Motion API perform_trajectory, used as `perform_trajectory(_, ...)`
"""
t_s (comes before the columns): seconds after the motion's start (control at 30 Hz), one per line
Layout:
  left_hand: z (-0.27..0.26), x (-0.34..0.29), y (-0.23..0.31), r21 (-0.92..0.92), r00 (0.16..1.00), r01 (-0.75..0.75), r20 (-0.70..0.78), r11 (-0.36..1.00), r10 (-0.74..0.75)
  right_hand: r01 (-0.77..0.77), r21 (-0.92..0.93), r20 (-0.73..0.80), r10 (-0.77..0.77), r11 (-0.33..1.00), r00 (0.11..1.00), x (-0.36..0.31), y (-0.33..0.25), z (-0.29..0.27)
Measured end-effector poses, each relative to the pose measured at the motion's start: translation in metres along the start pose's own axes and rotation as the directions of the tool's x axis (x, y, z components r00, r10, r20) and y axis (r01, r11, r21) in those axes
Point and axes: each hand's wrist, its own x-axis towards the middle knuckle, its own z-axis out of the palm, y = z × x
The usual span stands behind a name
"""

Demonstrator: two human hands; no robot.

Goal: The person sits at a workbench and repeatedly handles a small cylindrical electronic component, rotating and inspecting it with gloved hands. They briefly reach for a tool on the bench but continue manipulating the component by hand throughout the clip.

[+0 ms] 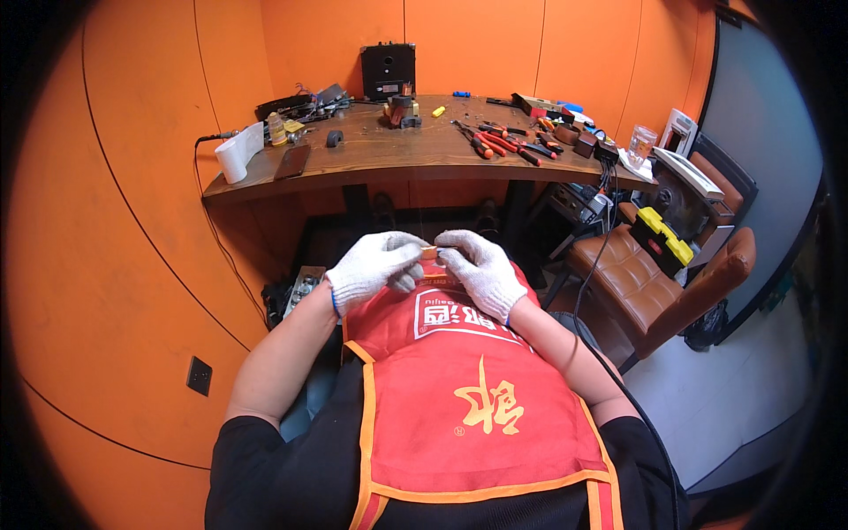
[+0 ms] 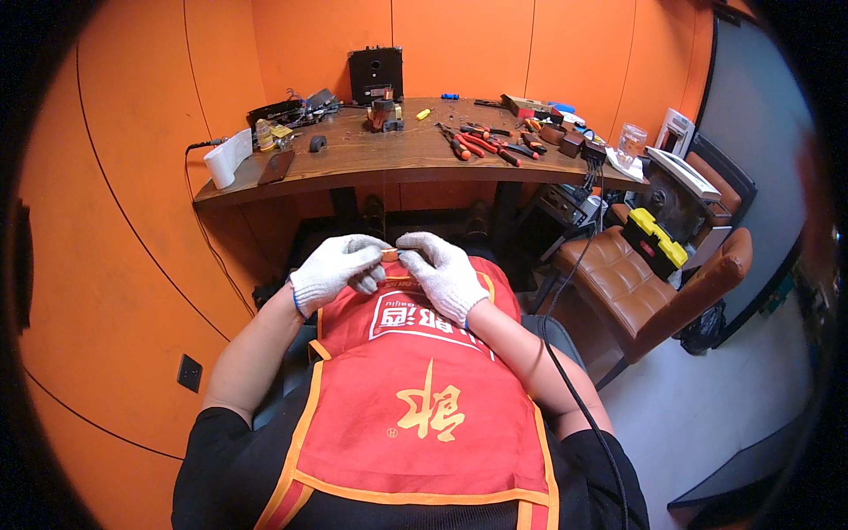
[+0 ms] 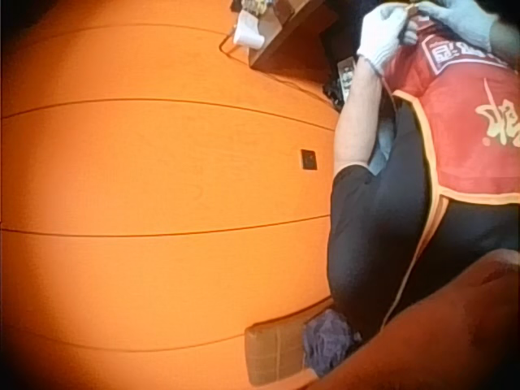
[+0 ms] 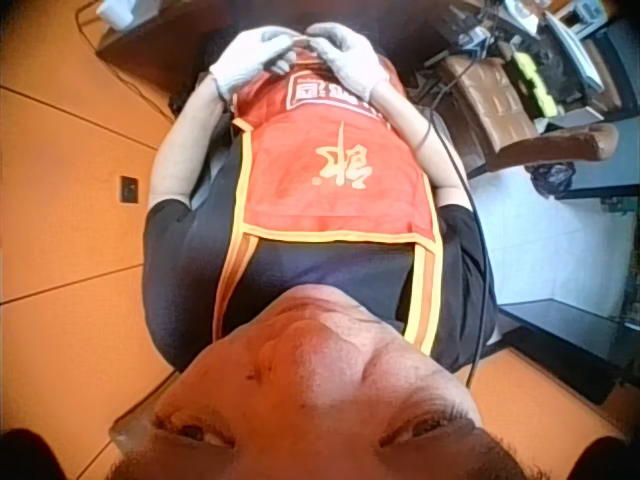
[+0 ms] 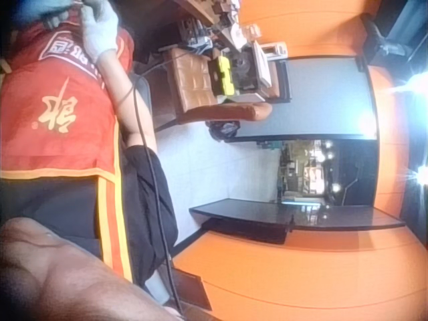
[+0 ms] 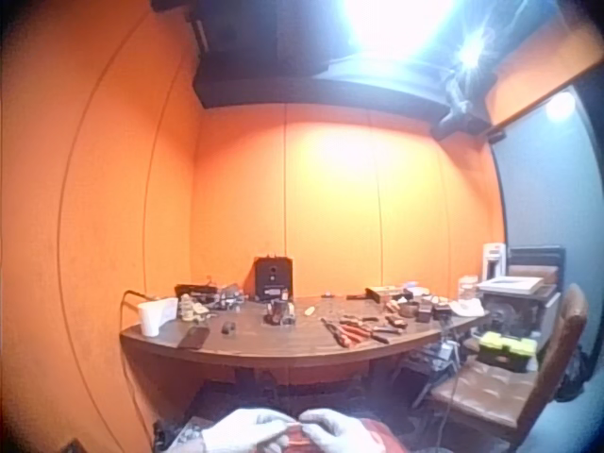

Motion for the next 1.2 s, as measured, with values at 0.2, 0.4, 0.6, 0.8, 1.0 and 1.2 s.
perform_trajectory(0.2,-0.001,0.0,0.0,-0.026,1.0,-0.008,0.029,1.0,0.008,-0.066,0.014,0.022,0.066,0.998,0.998,-0.001,-0.002,-0.003)
perform_trajectory(0.4,0.0,0.0,-0.004,-0.021,1.0,-0.001,0.0,1.0,0.001,0.005,-0.068,0.04,-0.002,0.998,0.999,0.0,0.0,-0.002)
perform_trajectory(0.6,-0.004,0.001,-0.004,-0.094,0.999,0.033,0.017,0.995,-0.032,-0.055,0.014,0.057,0.054,0.998,0.997,-0.002,-0.005,-0.002)
perform_trajectory(0.8,-0.002,0.002,-0.005,-0.023,0.999,-0.035,-0.003,0.999,0.035,-0.036,-0.09,0.086,0.044,0.995,0.995,-0.003,-0.011,-0.005)
perform_trajectory(1.0,-0.003,0.001,-0.004,-0.076,0.998,0.055,0.025,0.996,-0.053,0.009,-0.052,0.093,-0.005,0.999,0.996,-0.001,-0.007,-0.003)
perform_trajectory(1.2,-0.001,0.002,-0.007,0.055,0.996,-0.087,-0.029,0.995,0.089,-0.225,0.038,0.14,0.218,0.974,0.966,0.001,-0.007,-0.008)
